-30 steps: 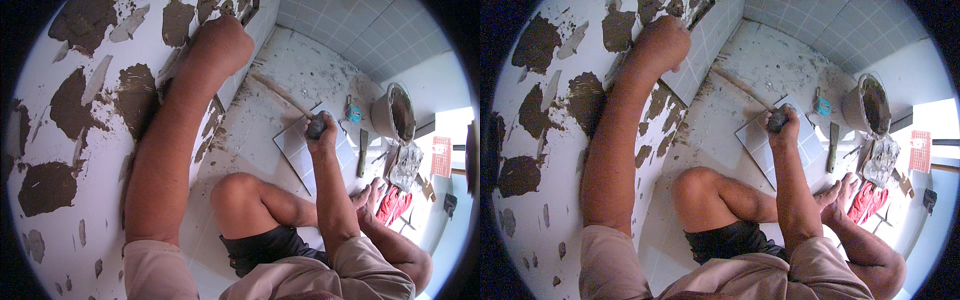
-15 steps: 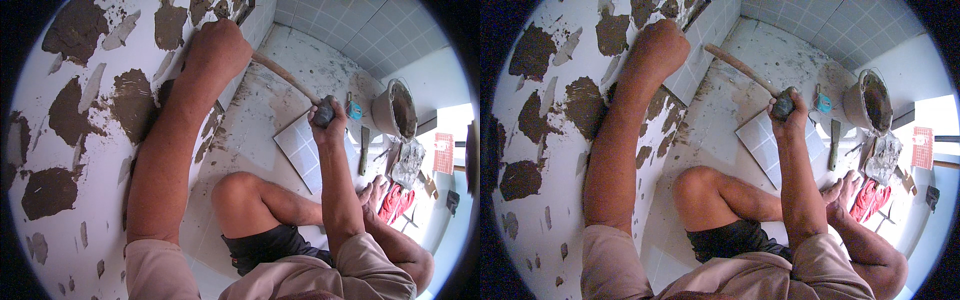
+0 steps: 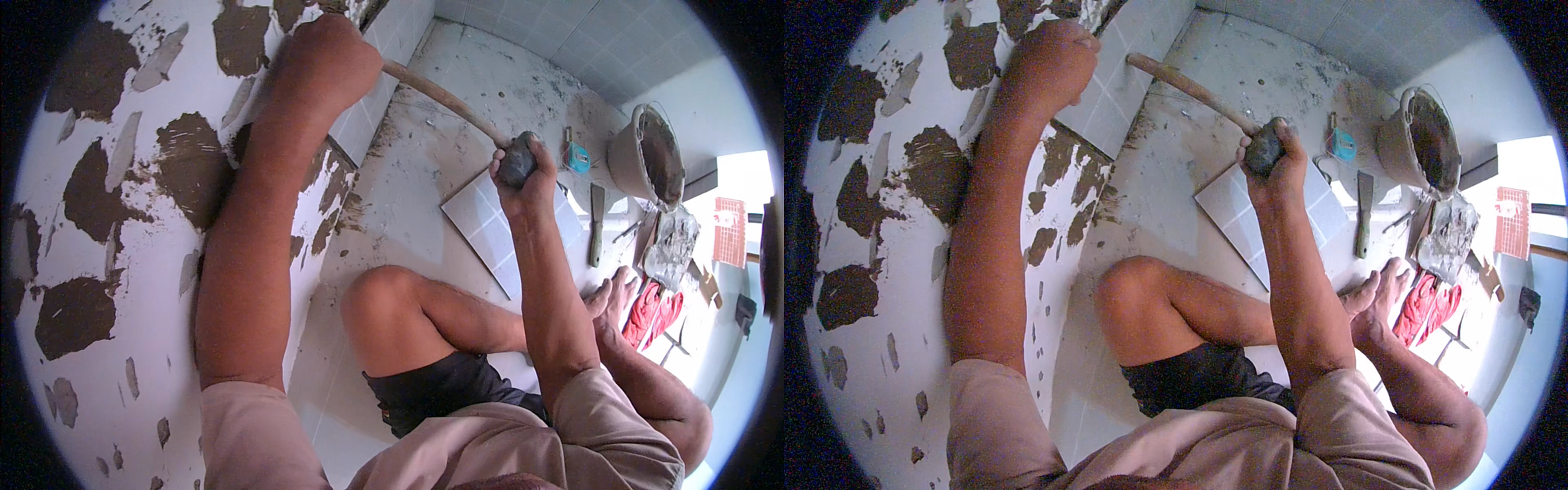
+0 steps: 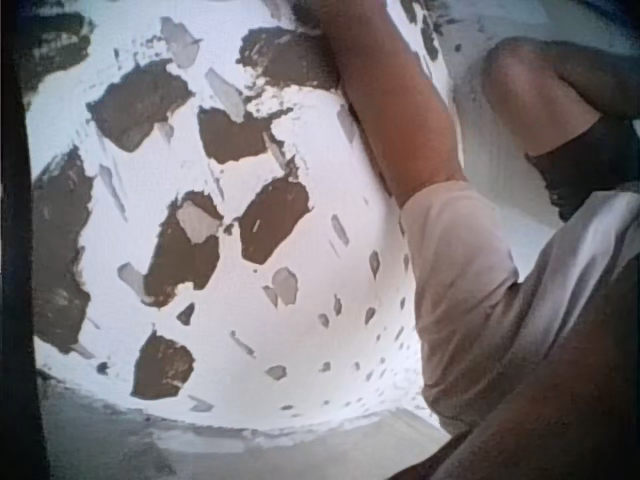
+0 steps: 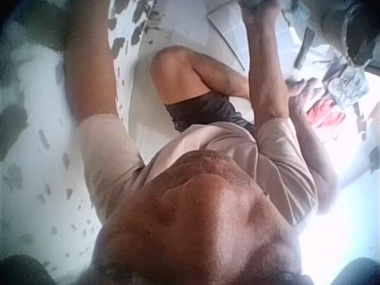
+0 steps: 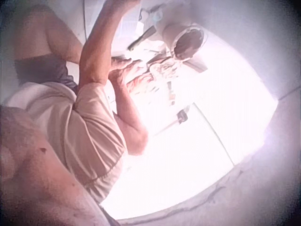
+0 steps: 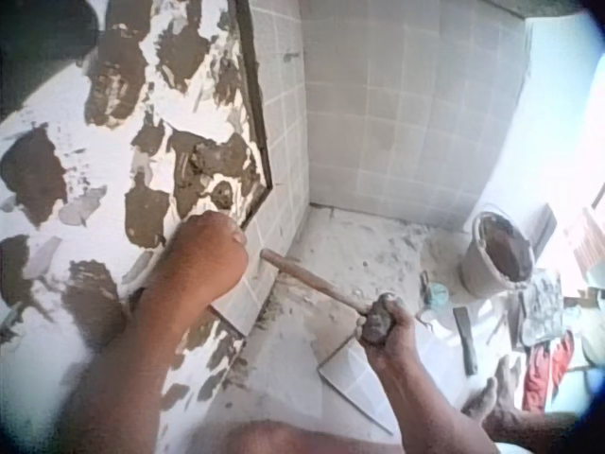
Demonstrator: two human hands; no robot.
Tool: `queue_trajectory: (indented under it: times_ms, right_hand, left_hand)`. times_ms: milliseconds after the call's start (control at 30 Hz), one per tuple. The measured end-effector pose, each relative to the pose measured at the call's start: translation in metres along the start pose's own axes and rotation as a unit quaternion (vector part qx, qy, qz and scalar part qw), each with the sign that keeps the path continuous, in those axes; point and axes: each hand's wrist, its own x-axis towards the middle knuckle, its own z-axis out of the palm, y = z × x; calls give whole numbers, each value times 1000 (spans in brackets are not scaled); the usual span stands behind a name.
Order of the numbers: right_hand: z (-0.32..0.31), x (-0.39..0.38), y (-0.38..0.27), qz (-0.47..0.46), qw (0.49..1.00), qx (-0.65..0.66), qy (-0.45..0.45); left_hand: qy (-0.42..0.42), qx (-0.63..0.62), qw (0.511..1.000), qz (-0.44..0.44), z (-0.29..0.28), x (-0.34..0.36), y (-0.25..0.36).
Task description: The person applies adhesive to a wall and positions square tiles, using a rubber mallet and a thin wire to align them and ensure they are level.
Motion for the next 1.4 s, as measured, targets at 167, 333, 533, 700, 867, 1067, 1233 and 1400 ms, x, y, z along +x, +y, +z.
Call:
queue_trajectory:
  times_ms: [167,333,533,700,867,1067,1233,1400]
  right_hand:
    - [-5,5,-9,-19,999,-7,25]
    - [-37,-16,-38,-58,996,-63,6]
    - [-82,-37,-85,-136,986,-93,31]
    - [-111,-35,-110,-154,984,-66,-52]
    - [-99,-48,-99,-266,797,-537,-73]
    - [-100,-33,-89,-354,520,-760,-160]
    - [-115,-29,-81,-352,496,-779,-151]
    - [-121,-26,-75,-323,526,-777,-123]
  left_hand:
    - [12,-11,999,40,5,3,-9]
    - [40,-114,993,-8,-37,-41,34]
    - [70,-324,926,-182,39,-118,22]
    - [6,-566,683,-462,125,-183,2]
    - [-8,-668,521,-531,166,-175,-5]
    - [40,-685,485,-542,196,-122,11]
    - [116,-568,634,-513,227,-116,59]
    - [100,-589,631,-495,236,-116,62]
